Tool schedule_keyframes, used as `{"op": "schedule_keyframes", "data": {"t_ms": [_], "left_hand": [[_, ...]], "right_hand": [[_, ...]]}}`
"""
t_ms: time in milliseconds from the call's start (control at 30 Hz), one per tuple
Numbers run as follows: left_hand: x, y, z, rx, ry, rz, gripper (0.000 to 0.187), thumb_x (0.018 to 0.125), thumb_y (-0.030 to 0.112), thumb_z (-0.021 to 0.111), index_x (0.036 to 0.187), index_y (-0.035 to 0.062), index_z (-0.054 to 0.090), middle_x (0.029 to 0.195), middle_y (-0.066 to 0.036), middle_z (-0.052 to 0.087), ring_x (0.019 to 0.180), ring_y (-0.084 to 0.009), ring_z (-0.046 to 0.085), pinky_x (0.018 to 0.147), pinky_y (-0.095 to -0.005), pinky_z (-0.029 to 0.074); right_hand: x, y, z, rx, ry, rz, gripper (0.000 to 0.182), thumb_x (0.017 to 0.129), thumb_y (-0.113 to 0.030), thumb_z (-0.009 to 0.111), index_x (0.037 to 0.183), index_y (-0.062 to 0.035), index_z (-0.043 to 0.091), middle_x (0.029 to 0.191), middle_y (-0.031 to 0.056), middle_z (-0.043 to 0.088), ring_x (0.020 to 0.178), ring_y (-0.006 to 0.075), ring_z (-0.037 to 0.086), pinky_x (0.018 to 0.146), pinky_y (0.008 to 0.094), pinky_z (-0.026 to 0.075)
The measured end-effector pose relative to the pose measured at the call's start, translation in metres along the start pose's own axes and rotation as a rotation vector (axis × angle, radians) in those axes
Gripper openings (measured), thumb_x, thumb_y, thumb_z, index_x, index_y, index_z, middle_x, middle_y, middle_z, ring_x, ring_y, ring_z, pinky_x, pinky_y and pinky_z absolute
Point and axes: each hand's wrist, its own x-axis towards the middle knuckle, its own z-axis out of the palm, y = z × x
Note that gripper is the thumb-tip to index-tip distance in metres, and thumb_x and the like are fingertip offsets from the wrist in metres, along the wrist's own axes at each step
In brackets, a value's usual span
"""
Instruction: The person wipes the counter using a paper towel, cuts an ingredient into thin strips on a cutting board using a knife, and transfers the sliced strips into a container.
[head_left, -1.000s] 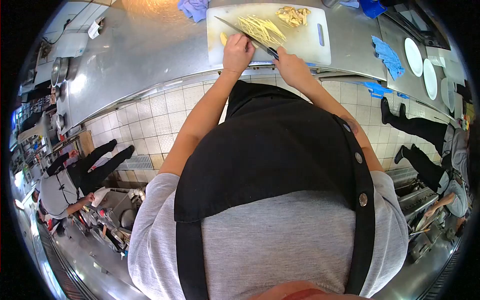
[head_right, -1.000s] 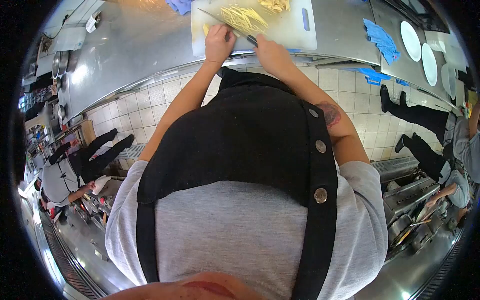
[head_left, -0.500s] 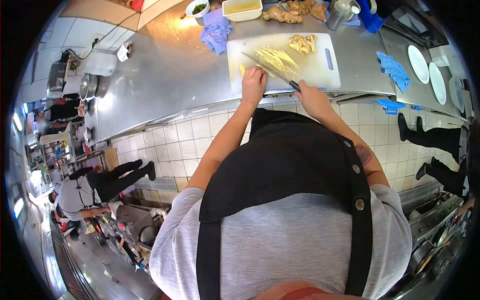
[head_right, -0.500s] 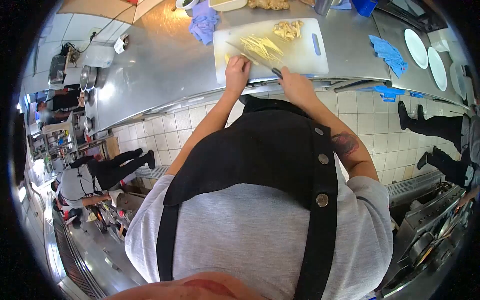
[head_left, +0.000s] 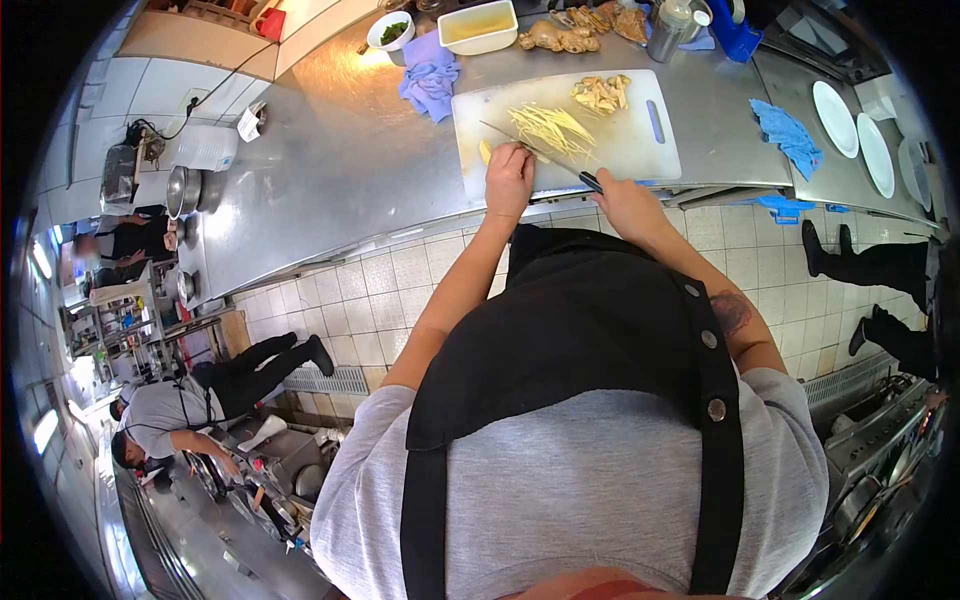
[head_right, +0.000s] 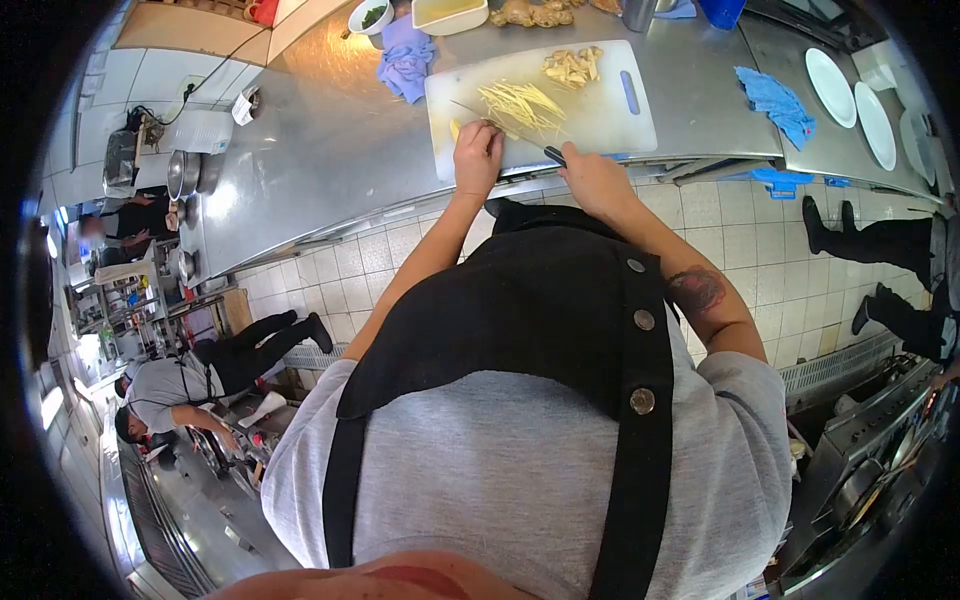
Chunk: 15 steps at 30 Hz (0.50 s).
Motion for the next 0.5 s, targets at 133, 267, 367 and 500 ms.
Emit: {"op": "schedule_keyframes", "data": {"t_ms": [133, 267, 367, 500], "left_hand": [[0.001, -0.001, -0.002, -0.020, -0.036, -0.021, 0.010, 0.077, 0.002, 0.072, 0.083, 0.0006, 0.065, 0.093, -0.013, 0.064, 0.089, -0.0325, 0.061, 0.079, -0.0399, 0.051], [0.002, 0.000, -0.003, -0.021, -0.042, -0.032, 0.010, 0.077, 0.002, 0.072, 0.084, 0.0008, 0.065, 0.093, -0.013, 0.064, 0.089, -0.0326, 0.062, 0.079, -0.0398, 0.051], [0.003, 0.000, -0.002, -0.025, -0.042, -0.036, 0.010, 0.077, 0.002, 0.072, 0.084, 0.0008, 0.065, 0.093, -0.013, 0.064, 0.089, -0.0326, 0.062, 0.079, -0.0398, 0.051], [0.002, -0.001, -0.002, -0.024, -0.051, -0.043, 0.009, 0.078, 0.003, 0.072, 0.083, 0.0008, 0.065, 0.093, -0.013, 0.064, 0.090, -0.0325, 0.061, 0.079, -0.0399, 0.051]], "right_hand": [[-0.006, -0.005, -0.010, -0.015, -0.014, 0.031, 0.029, 0.096, -0.028, 0.057, 0.108, -0.0041, 0.045, 0.082, 0.0241, 0.067, 0.081, 0.0455, 0.065, 0.069, 0.0561, 0.051], [-0.011, -0.005, -0.011, -0.025, -0.057, 0.070, 0.028, 0.097, -0.027, 0.056, 0.108, -0.0030, 0.046, 0.084, 0.0243, 0.067, 0.082, 0.0457, 0.065, 0.071, 0.0560, 0.051], [-0.006, -0.004, -0.006, 0.006, -0.074, 0.090, 0.026, 0.098, -0.025, 0.053, 0.106, -0.0012, 0.048, 0.086, 0.0251, 0.067, 0.086, 0.0455, 0.066, 0.073, 0.0561, 0.050], [0.014, -0.002, 0.013, 0.041, -0.024, 0.043, 0.024, 0.097, -0.024, 0.053, 0.106, -0.0021, 0.049, 0.087, 0.0250, 0.068, 0.086, 0.0450, 0.066, 0.073, 0.0556, 0.050]]}}
